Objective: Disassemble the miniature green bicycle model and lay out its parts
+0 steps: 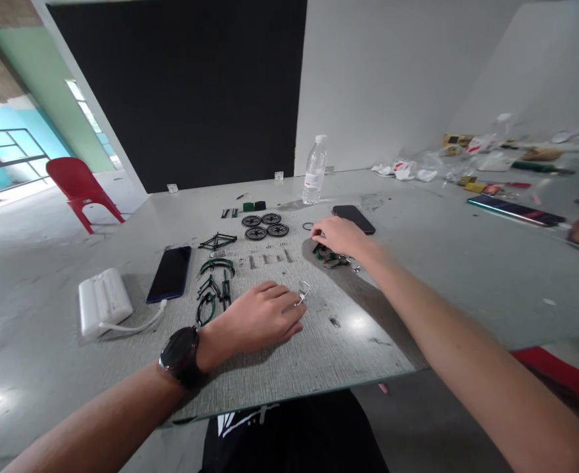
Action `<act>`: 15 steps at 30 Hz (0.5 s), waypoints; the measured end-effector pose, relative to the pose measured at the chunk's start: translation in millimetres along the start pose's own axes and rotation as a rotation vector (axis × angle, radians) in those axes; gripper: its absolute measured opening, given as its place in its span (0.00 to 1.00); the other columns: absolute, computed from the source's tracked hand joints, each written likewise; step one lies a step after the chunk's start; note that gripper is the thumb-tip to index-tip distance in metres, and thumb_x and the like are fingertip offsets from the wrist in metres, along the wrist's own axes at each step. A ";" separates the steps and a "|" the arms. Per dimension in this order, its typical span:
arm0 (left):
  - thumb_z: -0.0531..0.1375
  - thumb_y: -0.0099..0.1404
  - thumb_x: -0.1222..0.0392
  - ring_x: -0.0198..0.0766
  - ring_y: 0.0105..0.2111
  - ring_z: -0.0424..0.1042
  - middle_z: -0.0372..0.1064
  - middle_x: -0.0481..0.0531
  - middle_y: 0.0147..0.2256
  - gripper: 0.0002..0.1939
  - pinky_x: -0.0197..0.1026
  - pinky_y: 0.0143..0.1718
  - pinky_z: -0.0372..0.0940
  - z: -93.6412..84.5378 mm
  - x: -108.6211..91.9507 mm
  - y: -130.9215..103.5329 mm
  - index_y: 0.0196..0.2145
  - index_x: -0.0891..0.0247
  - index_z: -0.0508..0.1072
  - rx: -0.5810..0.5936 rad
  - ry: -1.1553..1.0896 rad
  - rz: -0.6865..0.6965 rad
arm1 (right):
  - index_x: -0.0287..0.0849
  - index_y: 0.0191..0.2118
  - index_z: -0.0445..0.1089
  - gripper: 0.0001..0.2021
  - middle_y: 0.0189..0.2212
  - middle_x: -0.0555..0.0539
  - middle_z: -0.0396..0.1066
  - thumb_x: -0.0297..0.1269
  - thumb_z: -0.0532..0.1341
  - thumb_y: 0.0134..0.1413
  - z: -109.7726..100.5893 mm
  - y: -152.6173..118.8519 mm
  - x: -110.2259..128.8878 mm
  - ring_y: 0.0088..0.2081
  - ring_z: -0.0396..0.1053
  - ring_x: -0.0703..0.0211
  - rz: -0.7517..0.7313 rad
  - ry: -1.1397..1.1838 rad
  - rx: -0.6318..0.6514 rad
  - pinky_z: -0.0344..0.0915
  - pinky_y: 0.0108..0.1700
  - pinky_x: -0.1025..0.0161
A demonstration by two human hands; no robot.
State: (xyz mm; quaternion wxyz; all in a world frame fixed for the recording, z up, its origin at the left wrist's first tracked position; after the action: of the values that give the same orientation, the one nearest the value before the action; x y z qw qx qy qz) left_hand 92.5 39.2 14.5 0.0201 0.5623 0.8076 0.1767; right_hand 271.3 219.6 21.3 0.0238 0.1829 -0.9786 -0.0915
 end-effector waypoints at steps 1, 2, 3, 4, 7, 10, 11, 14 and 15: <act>0.55 0.74 0.59 0.43 0.45 0.72 0.74 0.56 0.43 0.10 0.48 0.48 0.67 -0.9 0.1 0.2 0.46 0.67 0.71 -0.001 0.005 0.000 | 0.46 0.37 0.77 0.10 0.38 0.42 0.78 0.38 0.57 0.60 0.5 0.0 -0.4 0.39 0.72 0.49 0.001 0.005 0.000 0.60 0.33 0.55; 0.54 0.74 0.60 0.43 0.45 0.73 0.74 0.56 0.42 0.09 0.47 0.48 0.67 -1.8 0.3 0.3 0.45 0.67 0.72 0.000 0.011 0.001 | 0.47 0.37 0.77 0.10 0.38 0.43 0.78 0.38 0.57 0.60 0.7 -0.1 -0.8 0.39 0.72 0.49 0.000 0.007 -0.002 0.60 0.33 0.54; 0.54 0.74 0.61 0.43 0.44 0.73 0.74 0.55 0.41 0.09 0.47 0.48 0.67 -2.6 0.4 0.4 0.45 0.66 0.72 0.004 0.016 0.002 | 0.47 0.37 0.77 0.10 0.38 0.43 0.78 0.38 0.57 0.60 0.8 -0.3 -1.0 0.39 0.72 0.48 -0.002 0.009 -0.004 0.60 0.33 0.54; 0.54 0.74 0.62 0.42 0.44 0.73 0.74 0.55 0.41 0.08 0.47 0.47 0.67 -3.4 0.7 0.3 0.44 0.66 0.72 0.008 0.022 0.002 | 0.47 0.37 0.77 0.10 0.38 0.43 0.78 0.38 0.57 0.60 0.9 -0.4 -1.2 0.39 0.72 0.48 -0.004 0.009 -0.004 0.60 0.33 0.54; 0.52 0.74 0.65 0.42 0.43 0.73 0.74 0.54 0.39 0.09 0.47 0.46 0.67 -5.9 1.7 -0.3 0.44 0.66 0.72 0.008 0.035 -0.002 | 0.47 0.37 0.77 0.10 0.39 0.43 0.78 0.39 0.57 0.60 0.9 -1.2 -2.6 0.39 0.72 0.48 0.003 0.015 0.003 0.60 0.32 0.55; 0.52 0.74 0.67 0.42 0.42 0.73 0.74 0.54 0.38 0.09 0.47 0.45 0.67 -7.3 2.6 -1.1 0.44 0.66 0.72 0.006 0.057 -0.010 | 0.47 0.37 0.76 0.10 0.39 0.43 0.78 0.40 0.57 0.60 -1.6 -2.4 -3.7 0.38 0.72 0.49 0.001 0.037 -0.014 0.61 0.32 0.55; 0.52 0.74 0.68 0.42 0.41 0.73 0.74 0.54 0.38 0.09 0.47 0.45 0.67 -7.7 2.5 -1.3 0.43 0.66 0.72 0.005 0.067 -0.008 | 0.47 0.37 0.76 0.11 0.39 0.43 0.78 0.41 0.57 0.61 -2.7 -2.9 -3.7 0.38 0.72 0.49 -0.002 0.041 -0.023 0.61 0.32 0.54; 0.52 0.74 0.69 0.42 0.41 0.72 0.74 0.55 0.39 0.09 0.47 0.44 0.67 -9.3 0.8 -1.4 0.43 0.66 0.73 -0.007 0.094 0.018 | 0.47 0.37 0.76 0.11 0.39 0.43 0.78 0.42 0.56 0.61 -5.6 -3.9 -1.2 0.39 0.72 0.49 -0.012 0.051 -0.042 0.62 0.34 0.54; 0.52 0.74 0.69 0.42 0.41 0.72 0.74 0.55 0.39 0.10 0.47 0.44 0.67 -9.7 -0.4 -1.4 0.42 0.66 0.73 -0.009 0.098 0.035 | 0.47 0.37 0.76 0.12 0.39 0.43 0.78 0.42 0.56 0.61 -6.3 -4.0 0.7 0.39 0.72 0.50 -0.016 0.067 -0.045 0.63 0.34 0.54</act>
State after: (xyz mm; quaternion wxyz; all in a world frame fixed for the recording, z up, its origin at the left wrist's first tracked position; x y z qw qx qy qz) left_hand 89.2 35.8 23.1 -0.0201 0.5668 0.7969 0.2079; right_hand 272.6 214.6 26.8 0.0597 0.1933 -0.9734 -0.1075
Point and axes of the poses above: each hand's wrist, its own y-axis towards the middle knuckle, its own z-axis out of the palm, x = y × z, the point moved 7 cm from there along y, towards the middle knuckle
